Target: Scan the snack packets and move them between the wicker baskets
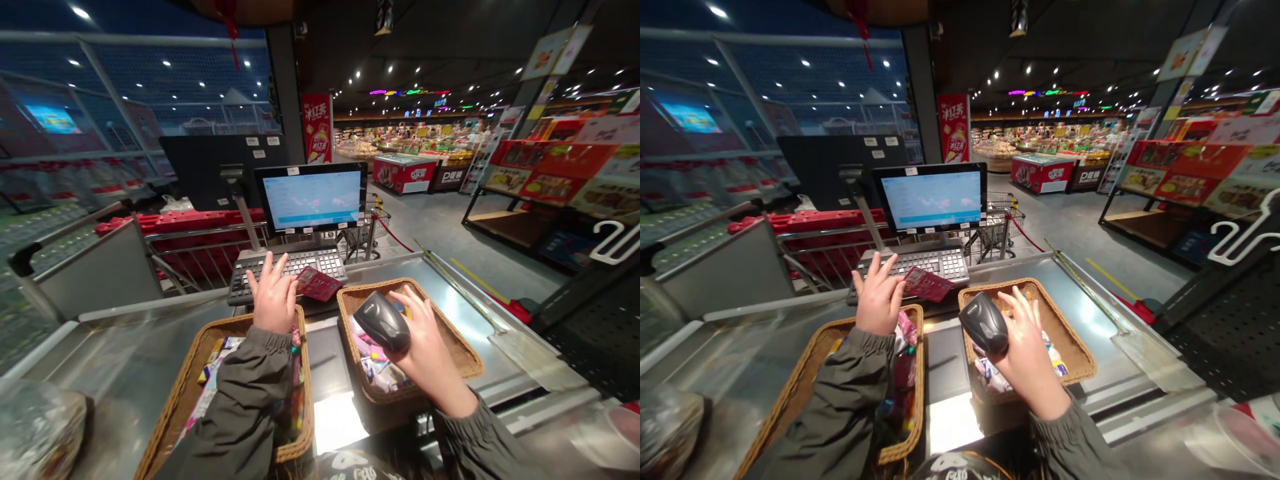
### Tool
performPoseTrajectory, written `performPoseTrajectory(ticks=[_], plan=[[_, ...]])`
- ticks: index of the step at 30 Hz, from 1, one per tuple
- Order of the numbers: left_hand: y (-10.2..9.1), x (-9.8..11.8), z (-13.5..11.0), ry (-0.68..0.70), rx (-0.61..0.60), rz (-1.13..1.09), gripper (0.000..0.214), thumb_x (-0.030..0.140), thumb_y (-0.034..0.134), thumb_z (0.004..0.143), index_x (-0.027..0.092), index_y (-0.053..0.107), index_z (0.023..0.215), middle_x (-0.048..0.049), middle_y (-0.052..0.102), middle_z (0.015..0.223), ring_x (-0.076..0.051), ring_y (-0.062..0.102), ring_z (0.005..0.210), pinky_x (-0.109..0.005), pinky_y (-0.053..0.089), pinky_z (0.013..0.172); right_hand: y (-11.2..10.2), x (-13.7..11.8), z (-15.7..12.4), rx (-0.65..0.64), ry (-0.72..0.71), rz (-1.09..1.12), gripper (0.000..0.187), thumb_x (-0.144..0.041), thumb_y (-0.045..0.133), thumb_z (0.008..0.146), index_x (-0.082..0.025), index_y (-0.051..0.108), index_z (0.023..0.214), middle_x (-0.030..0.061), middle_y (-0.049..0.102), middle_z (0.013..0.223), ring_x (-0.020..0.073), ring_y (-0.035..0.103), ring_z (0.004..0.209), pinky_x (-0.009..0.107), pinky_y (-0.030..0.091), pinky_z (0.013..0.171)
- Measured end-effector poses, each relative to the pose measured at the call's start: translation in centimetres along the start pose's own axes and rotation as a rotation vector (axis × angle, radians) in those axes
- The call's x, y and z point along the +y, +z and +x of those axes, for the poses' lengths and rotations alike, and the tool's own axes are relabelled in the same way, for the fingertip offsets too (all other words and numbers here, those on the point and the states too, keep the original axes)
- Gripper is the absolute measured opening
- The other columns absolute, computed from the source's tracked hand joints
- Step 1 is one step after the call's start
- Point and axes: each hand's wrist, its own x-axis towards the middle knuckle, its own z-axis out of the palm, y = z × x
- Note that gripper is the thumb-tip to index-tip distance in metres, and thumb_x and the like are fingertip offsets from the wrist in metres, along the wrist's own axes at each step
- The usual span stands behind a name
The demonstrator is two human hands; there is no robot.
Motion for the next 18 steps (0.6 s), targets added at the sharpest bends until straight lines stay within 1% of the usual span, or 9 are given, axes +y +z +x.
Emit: performPoseTrajectory(ticks=[5,8,13,18], plan=[[-1.8,-2.5,-0.9,-0.119,-0.047,-0.083,0.029,0.029,0.039,0.097,0.019,0.062,0.082,-0.0114,0.053,0.145,-0.031,0.031,0.146,-0.067,0.016,0.116,1.0,-2.6,0.8,-0.051,-0.068,0.008,0.031,-0.021,0.061,0.075,-0.019,0.065,0.106,0.0170,0.051,0.139,0.0400,0.028,0.145,0.071,0.020,0.113],[-2.5,-4.0,-1.7,-0.188,-0.051,-0.113,0.029,0.030,0.039,0.097,0.020,0.062,0.082,-0.0103,0.054,0.145,-0.031,0.033,0.145,-0.067,0.016,0.116,1.6,-4.0,1.4,-0.071,-0.086,0.008,0.033,-0.019,0.059,0.075,-0.019,0.065,0.108,0.0165,0.050,0.141,0.0402,0.026,0.146,0.073,0.018,0.113],[-3.6,-5.8,-2.8,-0.234,-0.043,-0.123,0.028,0.032,0.040,0.096,0.020,0.062,0.083,-0.0104,0.054,0.144,-0.031,0.033,0.145,-0.069,0.017,0.115,2.1,-6.4,2.2,-0.098,-0.097,0.028,0.039,-0.019,0.058,0.076,-0.019,0.064,0.115,0.0159,0.049,0.142,0.0402,0.024,0.147,0.072,0.018,0.113],[-4.6,-6.9,-3.6,-0.255,-0.042,-0.114,0.028,0.031,0.040,0.096,0.021,0.062,0.083,-0.0104,0.054,0.144,-0.030,0.033,0.145,-0.069,0.017,0.114,2.4,-8.0,2.5,-0.122,-0.111,0.040,0.043,-0.017,0.059,0.072,-0.018,0.065,0.115,0.0169,0.049,0.142,0.0408,0.025,0.146,0.071,0.018,0.114]])
